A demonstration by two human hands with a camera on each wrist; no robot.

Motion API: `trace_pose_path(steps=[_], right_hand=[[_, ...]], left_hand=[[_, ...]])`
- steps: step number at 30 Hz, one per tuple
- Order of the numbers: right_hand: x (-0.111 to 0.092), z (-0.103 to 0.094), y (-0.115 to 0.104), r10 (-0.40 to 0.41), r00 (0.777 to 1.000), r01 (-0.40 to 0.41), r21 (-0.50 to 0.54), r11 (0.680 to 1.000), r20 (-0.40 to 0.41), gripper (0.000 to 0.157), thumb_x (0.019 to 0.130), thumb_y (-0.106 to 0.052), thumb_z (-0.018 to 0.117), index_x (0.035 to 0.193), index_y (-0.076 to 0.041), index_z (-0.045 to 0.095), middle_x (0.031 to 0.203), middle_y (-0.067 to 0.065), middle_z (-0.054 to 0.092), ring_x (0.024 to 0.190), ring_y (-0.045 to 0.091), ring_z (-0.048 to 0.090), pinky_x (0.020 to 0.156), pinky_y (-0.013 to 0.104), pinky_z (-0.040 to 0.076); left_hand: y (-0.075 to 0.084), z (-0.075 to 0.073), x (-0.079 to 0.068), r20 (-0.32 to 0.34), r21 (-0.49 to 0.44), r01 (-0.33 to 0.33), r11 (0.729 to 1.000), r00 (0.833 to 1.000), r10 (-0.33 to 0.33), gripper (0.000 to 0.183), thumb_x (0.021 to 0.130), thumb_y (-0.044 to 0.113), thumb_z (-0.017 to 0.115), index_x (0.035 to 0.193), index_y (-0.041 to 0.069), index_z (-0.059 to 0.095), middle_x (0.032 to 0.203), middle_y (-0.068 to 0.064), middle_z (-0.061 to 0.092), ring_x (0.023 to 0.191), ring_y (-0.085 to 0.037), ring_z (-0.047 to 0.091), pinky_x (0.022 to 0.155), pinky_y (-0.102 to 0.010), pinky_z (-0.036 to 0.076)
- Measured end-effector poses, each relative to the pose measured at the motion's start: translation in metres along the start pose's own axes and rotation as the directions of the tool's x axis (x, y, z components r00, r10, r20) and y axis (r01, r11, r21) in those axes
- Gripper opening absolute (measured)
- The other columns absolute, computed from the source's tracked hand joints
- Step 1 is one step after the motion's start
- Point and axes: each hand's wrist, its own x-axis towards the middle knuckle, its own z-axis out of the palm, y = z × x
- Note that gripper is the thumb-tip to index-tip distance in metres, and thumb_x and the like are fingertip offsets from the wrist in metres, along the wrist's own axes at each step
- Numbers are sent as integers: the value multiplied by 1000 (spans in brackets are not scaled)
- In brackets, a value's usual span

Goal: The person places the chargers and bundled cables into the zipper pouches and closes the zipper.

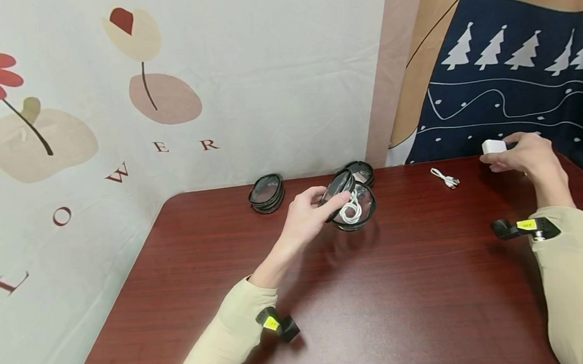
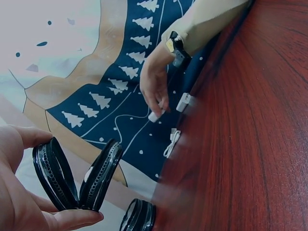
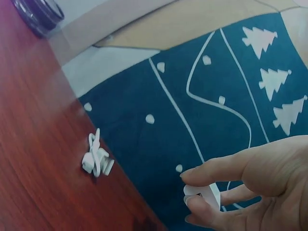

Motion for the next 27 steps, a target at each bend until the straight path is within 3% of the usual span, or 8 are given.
trace_pose_path(steps=[4,10,27], right_hand=[[-4,-2,-9,-11,1000,12,11,1000,-15,95,91,-49,69,148,15,28,99,34,65,100,51,52,68,53,49],[-10,-4,-20,-31,999,32,16,999,-26,96,91,-50,69,149,14,26,80,22,70,101,51,51,60,51,53],[-26,-8,-53,-144,988,143,-9,990,-64,98,92,-58,63,145,17,31,67,14,70,109,57,53,92,71,37]], left_hand=[[1,0,0,0,0,-2,1000,1000,2,54,86,46,75,122,6,66,105,-6,72,92,-15,69,74,-30,52],[1,-1,0,-1,-4,-2,1000,1000,2,54,86,46,75,122,6,66,105,-6,71,92,-15,69,74,-30,52],[1,-4,0,-1,-21,2,1000,1000,-2,55,86,45,75,123,5,65,106,-7,71,91,-14,68,74,-29,51]])
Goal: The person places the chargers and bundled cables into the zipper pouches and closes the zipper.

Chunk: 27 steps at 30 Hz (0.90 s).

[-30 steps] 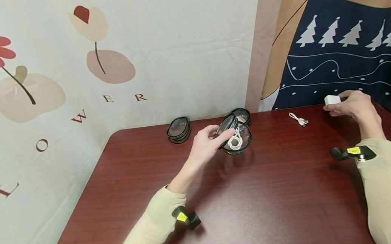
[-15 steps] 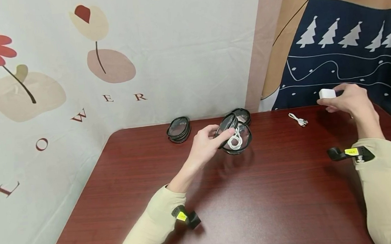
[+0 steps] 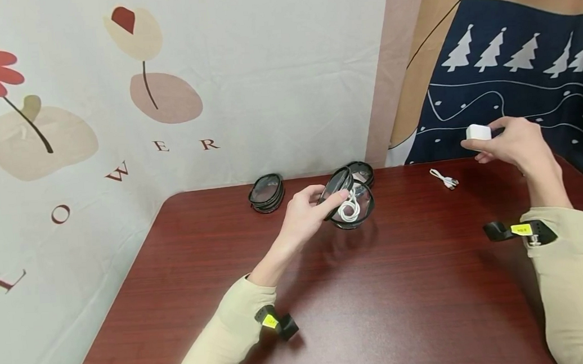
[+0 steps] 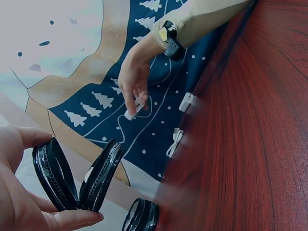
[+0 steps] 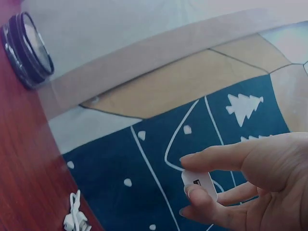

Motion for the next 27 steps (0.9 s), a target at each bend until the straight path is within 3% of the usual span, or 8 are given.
trace_pose_path(steps=[9,21,27], right_hand=[[-4,-2,-16,-71,997,70,2,998,18,100,91,-62,63,145,17,32,70,15,71,108,56,57,93,70,37],[-13,2,-38,-157,988,157,-20,987,9,93,91,-57,67,141,17,38,71,14,71,92,47,67,87,65,42],[-16,5,-48,-197,980,197,-23,980,6,89,91,-53,70,137,16,41,85,26,71,76,37,72,88,65,42]], left_hand=[[1,-1,-1,-2,4,4,1000,1000,-4,55,86,46,75,122,5,66,106,-9,71,90,-15,68,74,-30,51],[1,-2,0,-2,-17,6,1000,1000,-6,57,86,45,75,124,4,64,108,-10,71,92,-15,68,74,-29,51],[1,-2,0,-7,-20,9,1000,1000,-9,58,85,46,76,124,4,64,109,-9,70,94,-15,68,76,-30,52]])
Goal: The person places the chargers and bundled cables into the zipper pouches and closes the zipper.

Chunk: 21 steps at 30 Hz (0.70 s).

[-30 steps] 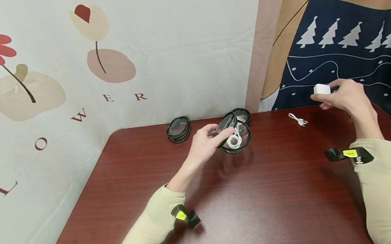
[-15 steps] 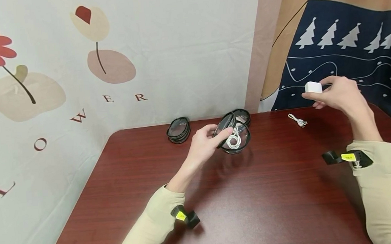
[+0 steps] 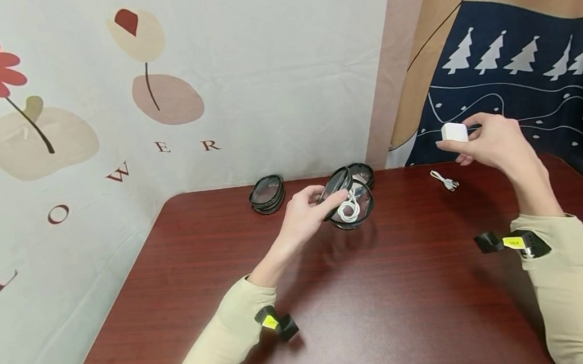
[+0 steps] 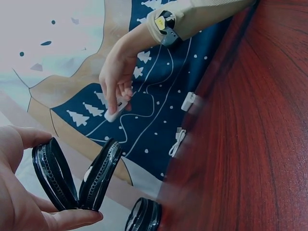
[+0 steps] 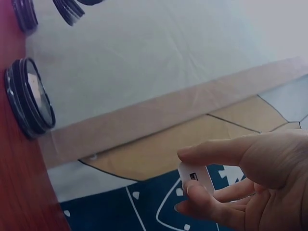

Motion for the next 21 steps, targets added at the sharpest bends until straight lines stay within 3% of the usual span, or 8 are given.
trace_pose_path(steps=[5,12,21], right_hand=[[-1,3,-6,-19,1000,19,-11,1000,2,89,89,-56,71,134,15,45,97,34,68,75,37,72,88,66,42],[-5,6,-16,-51,999,52,-24,998,10,89,88,-59,70,134,14,46,95,31,70,88,44,69,83,62,44],[-10,12,-32,-100,995,101,-11,995,14,86,88,-55,72,133,14,47,94,29,70,74,32,72,81,57,45]], left_hand=[[1,1,0,-14,16,-8,1000,1000,8,56,86,46,76,123,5,66,108,-7,71,97,-16,68,79,-33,53],[1,0,2,-35,35,-15,999,999,16,55,86,46,76,122,6,67,108,-4,71,100,-16,68,82,-35,53],[1,-2,1,-36,14,-6,1000,999,6,56,85,46,77,123,6,66,107,-5,71,99,-16,68,82,-34,53]])
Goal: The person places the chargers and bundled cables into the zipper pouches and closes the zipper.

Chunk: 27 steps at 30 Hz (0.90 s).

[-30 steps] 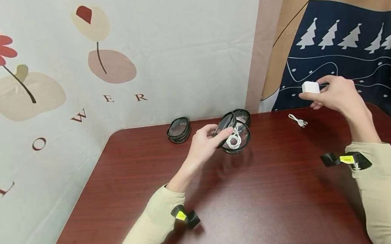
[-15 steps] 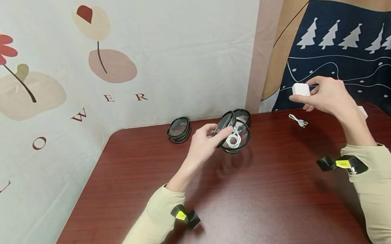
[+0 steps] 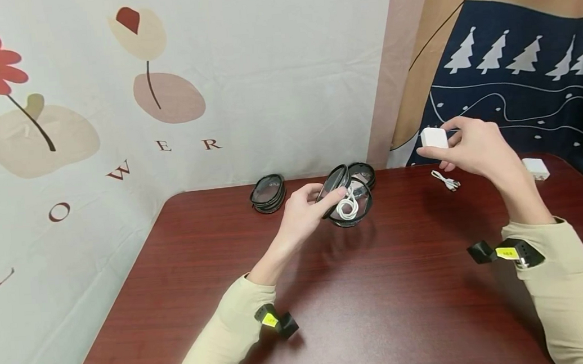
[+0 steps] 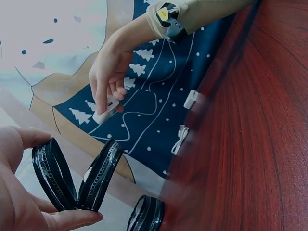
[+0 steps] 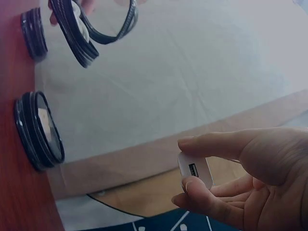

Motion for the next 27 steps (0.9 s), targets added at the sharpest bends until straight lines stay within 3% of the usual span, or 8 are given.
trace_pose_path(steps=[6,13,17,21,27], right_hand=[[-1,7,-9,-7,1000,7,-17,1000,3,83,87,-55,73,132,12,50,96,29,70,87,40,67,73,49,51],[-4,12,-21,-56,998,56,17,998,5,77,86,-51,77,127,10,53,94,27,70,71,28,70,68,42,56],[-9,12,-30,-70,996,65,82,995,53,78,85,-54,77,130,5,52,93,20,73,67,22,72,60,33,51],[-14,13,-39,-69,994,60,117,991,82,79,82,-56,78,131,0,53,97,16,74,66,18,72,51,35,47],[-18,19,-47,-93,992,82,133,988,84,76,82,-55,80,129,-1,55,98,15,73,66,17,72,72,38,45]], left_hand=[[1,0,0,-11,11,-2,1000,1000,3,56,85,46,77,122,6,67,106,-5,72,99,-16,68,82,-34,53],[0,-1,2,-18,36,0,999,1000,0,53,85,47,76,119,7,69,104,-4,72,98,-16,68,81,-34,52],[0,-1,2,-26,43,6,999,1000,-5,53,85,48,76,119,7,69,106,-5,71,101,-18,67,84,-36,52],[1,-2,2,-26,38,11,999,1000,-10,55,85,48,76,121,7,68,108,-5,71,103,-18,67,85,-37,52],[2,-2,2,-35,41,14,999,999,-13,55,85,48,75,121,7,68,108,-6,72,103,-18,66,84,-37,52]])
